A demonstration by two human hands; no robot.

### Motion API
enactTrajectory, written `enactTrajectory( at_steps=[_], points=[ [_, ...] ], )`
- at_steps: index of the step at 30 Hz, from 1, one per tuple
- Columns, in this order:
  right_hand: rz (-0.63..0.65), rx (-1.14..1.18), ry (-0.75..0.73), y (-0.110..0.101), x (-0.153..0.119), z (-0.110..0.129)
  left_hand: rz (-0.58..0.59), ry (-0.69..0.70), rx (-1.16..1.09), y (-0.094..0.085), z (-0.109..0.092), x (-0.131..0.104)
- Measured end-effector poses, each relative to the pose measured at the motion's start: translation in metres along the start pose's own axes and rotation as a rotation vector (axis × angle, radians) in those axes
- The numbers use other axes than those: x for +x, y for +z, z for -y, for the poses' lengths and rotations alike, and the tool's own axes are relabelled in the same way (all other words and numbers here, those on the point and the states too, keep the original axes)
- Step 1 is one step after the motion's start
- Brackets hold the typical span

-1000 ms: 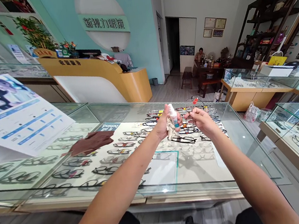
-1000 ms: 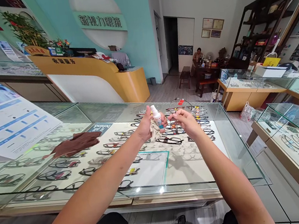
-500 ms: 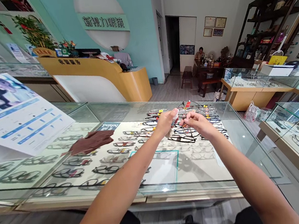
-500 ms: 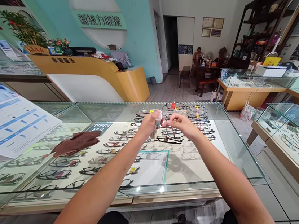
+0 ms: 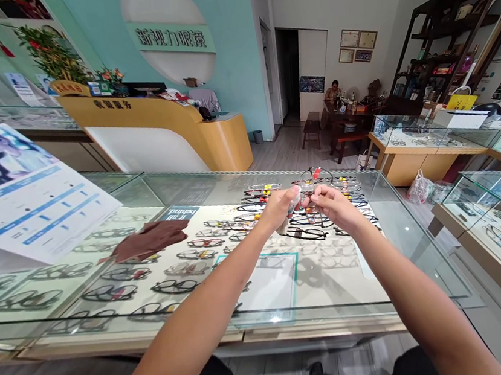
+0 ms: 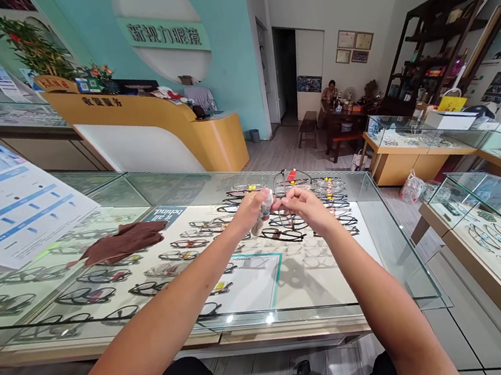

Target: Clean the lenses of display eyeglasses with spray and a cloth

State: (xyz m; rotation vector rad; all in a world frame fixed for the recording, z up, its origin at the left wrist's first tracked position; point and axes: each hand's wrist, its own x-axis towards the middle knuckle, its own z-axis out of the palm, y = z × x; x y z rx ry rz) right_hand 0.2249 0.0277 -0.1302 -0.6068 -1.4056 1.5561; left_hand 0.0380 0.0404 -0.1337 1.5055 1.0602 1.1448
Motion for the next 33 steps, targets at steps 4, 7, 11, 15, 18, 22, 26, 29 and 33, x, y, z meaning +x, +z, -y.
enactTrajectory(
  at_steps=[4,7,11,15,18,22,26,29,33],
  points=[
    [0.008,0.014,0.001,0.0,0.0,0.0,0.004,0.007,-0.001,-0.001,0.0,0.001],
    [-0.035,0.051,-0.023,-0.004,0.0,0.001,0.028,0.024,0.012,-0.001,0.001,0.003],
    [-0.119,0.109,-0.061,-0.009,0.003,0.002,0.085,0.046,0.053,0.001,0.007,0.003],
    [-0.146,0.112,-0.051,-0.009,0.005,0.002,0.115,0.055,0.097,0.004,0.012,0.001],
    [-0.161,0.113,-0.038,-0.007,0.004,0.003,0.074,0.049,0.063,0.002,0.01,0.001],
    [-0.178,0.108,-0.038,-0.007,0.002,0.005,-0.145,0.021,-0.012,-0.018,0.006,0.012],
    [-0.182,0.108,-0.03,-0.008,0.002,0.006,-0.466,-0.009,0.0,-0.059,0.01,0.031],
    [-0.176,0.093,-0.02,-0.009,0.002,0.006,-0.726,-0.034,0.096,-0.095,0.019,0.038],
    [-0.174,0.08,-0.026,-0.013,0.003,0.006,-0.918,-0.099,0.277,-0.131,0.034,0.034]
  ],
)
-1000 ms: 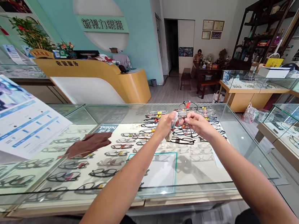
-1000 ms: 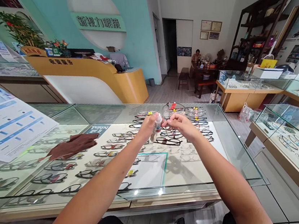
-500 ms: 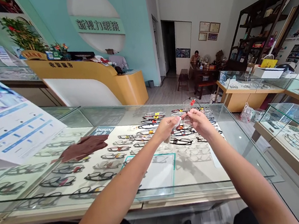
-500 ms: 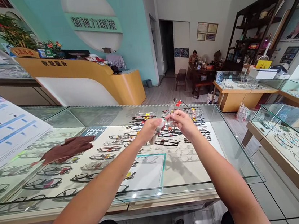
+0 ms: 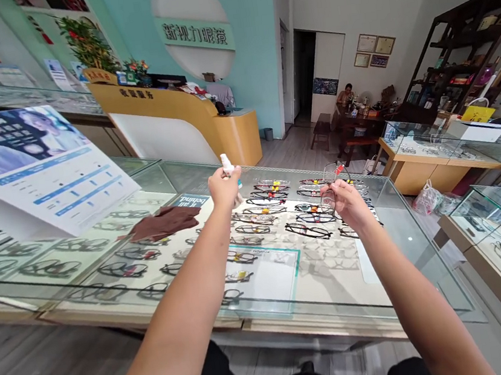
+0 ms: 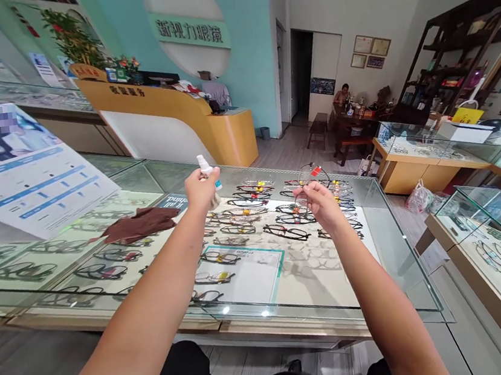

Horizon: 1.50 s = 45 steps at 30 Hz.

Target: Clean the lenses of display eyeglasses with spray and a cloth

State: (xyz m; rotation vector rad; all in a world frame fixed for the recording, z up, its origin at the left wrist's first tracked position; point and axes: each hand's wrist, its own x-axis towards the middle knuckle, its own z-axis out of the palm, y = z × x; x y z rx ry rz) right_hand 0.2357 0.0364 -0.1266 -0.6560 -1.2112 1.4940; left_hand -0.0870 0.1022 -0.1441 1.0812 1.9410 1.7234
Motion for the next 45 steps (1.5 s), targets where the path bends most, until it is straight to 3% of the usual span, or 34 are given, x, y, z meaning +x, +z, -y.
enactTrajectory(
  at_steps=[4,14,23,28,31,34,37,40,42,45],
  points=[
    [-0.005,0.019,0.003,-0.002,0.002,0.001,-0.022,-0.042,0.141,-0.009,0.018,0.011],
    [-0.002,0.013,0.012,-0.003,0.002,0.0,0.023,-0.092,0.356,-0.002,0.036,0.02],
    [0.002,-0.002,0.016,-0.003,0.002,-0.002,0.054,-0.075,0.395,0.0,0.033,0.015],
    [-0.014,-0.008,0.008,-0.004,0.004,-0.003,-0.033,-0.04,0.368,-0.01,0.017,0.013],
    [-0.028,-0.019,0.005,-0.004,0.005,-0.002,-0.144,0.114,0.317,-0.013,0.0,0.006],
    [-0.04,-0.029,-0.006,-0.001,0.003,0.004,-0.238,0.491,0.196,-0.006,-0.019,-0.015],
    [-0.045,-0.089,-0.079,0.006,-0.008,0.009,-0.132,0.735,0.051,0.011,-0.034,-0.051],
    [-0.051,-0.173,-0.158,0.01,-0.021,0.008,0.121,0.79,-0.122,0.028,-0.043,-0.089],
    [-0.043,-0.205,-0.151,0.01,-0.029,0.002,0.342,0.655,-0.254,0.036,-0.046,-0.107],
    [-0.053,-0.202,-0.119,0.009,-0.034,-0.007,0.627,0.32,-0.423,0.042,-0.047,-0.123]
  ],
)
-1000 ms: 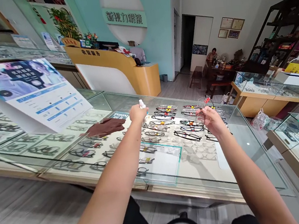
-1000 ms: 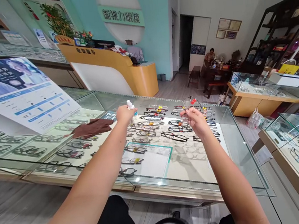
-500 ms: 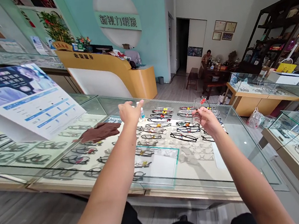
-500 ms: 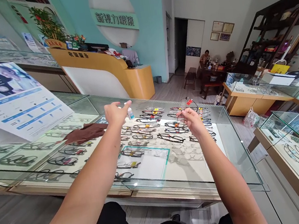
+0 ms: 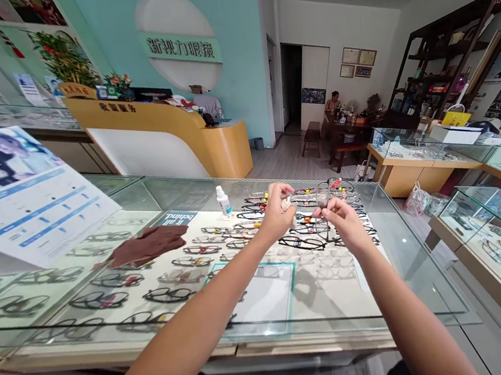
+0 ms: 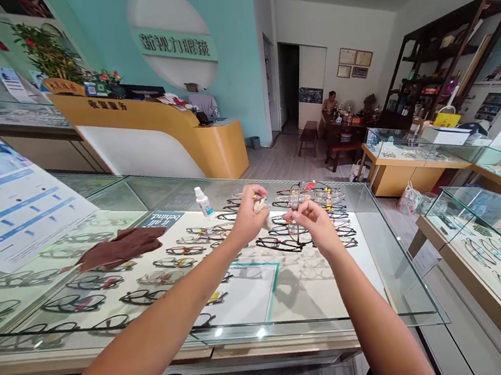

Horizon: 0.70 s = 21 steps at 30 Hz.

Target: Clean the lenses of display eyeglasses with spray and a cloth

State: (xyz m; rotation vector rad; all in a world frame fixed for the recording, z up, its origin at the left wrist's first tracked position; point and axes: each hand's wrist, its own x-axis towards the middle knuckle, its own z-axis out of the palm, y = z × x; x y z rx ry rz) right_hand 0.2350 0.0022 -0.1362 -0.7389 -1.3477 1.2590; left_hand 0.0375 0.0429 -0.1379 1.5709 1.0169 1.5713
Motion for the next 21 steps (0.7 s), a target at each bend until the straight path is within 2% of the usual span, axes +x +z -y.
enactTrajectory(
  at_steps=[4,8,12,15,21],
  points=[
    [0.009,0.07,0.059,0.007,-0.004,-0.004,0.138,-0.234,-0.187,0.005,-0.003,-0.008],
    [0.03,0.135,0.092,0.017,-0.011,-0.002,0.227,-0.388,-0.39,0.009,-0.013,-0.014],
    [0.031,0.169,0.1,0.021,-0.016,0.001,0.192,-0.526,-0.609,0.014,-0.018,-0.017],
    [-0.013,0.166,0.101,0.02,-0.016,0.001,0.157,-0.546,-0.639,0.017,-0.016,-0.02],
    [-0.087,0.132,0.09,0.018,-0.013,-0.002,0.174,-0.615,-0.726,0.018,-0.009,-0.021]
  ],
)
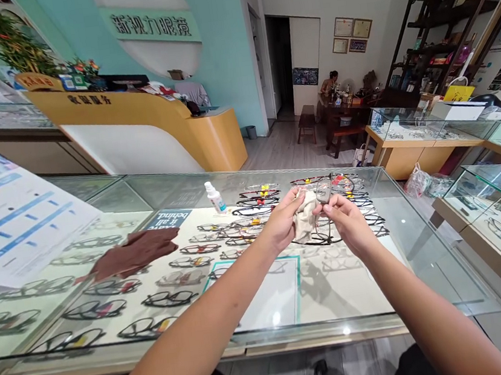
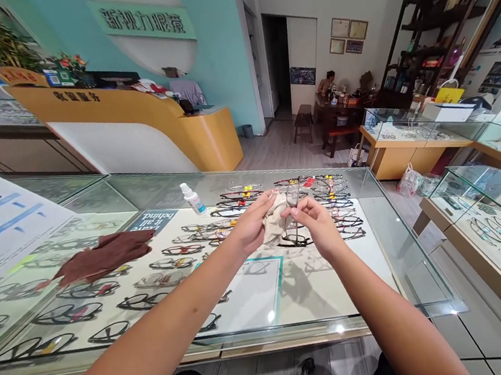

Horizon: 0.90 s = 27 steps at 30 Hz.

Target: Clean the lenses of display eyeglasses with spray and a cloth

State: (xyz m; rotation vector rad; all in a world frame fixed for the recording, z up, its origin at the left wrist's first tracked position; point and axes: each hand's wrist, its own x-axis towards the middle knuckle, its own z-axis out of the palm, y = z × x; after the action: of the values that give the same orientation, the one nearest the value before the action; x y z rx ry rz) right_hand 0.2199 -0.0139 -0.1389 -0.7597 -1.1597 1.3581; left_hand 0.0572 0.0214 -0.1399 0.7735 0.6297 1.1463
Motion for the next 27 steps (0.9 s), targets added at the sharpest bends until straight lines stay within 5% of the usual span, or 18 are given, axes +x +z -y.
enactTrajectory(
  at_steps=[8,17,27],
  points=[
    [-0.03,-0.019,-0.022,0.0,0.0,0.0,0.046,-0.037,0.014,-0.003,-0.005,-0.004],
    [-0.066,0.005,-0.019,-0.002,0.005,-0.008,-0.058,-0.013,0.067,0.0,-0.001,0.0],
    [-0.002,-0.054,-0.085,-0.001,0.002,-0.005,-0.018,0.295,0.464,-0.007,0.004,0.003]
  ],
)
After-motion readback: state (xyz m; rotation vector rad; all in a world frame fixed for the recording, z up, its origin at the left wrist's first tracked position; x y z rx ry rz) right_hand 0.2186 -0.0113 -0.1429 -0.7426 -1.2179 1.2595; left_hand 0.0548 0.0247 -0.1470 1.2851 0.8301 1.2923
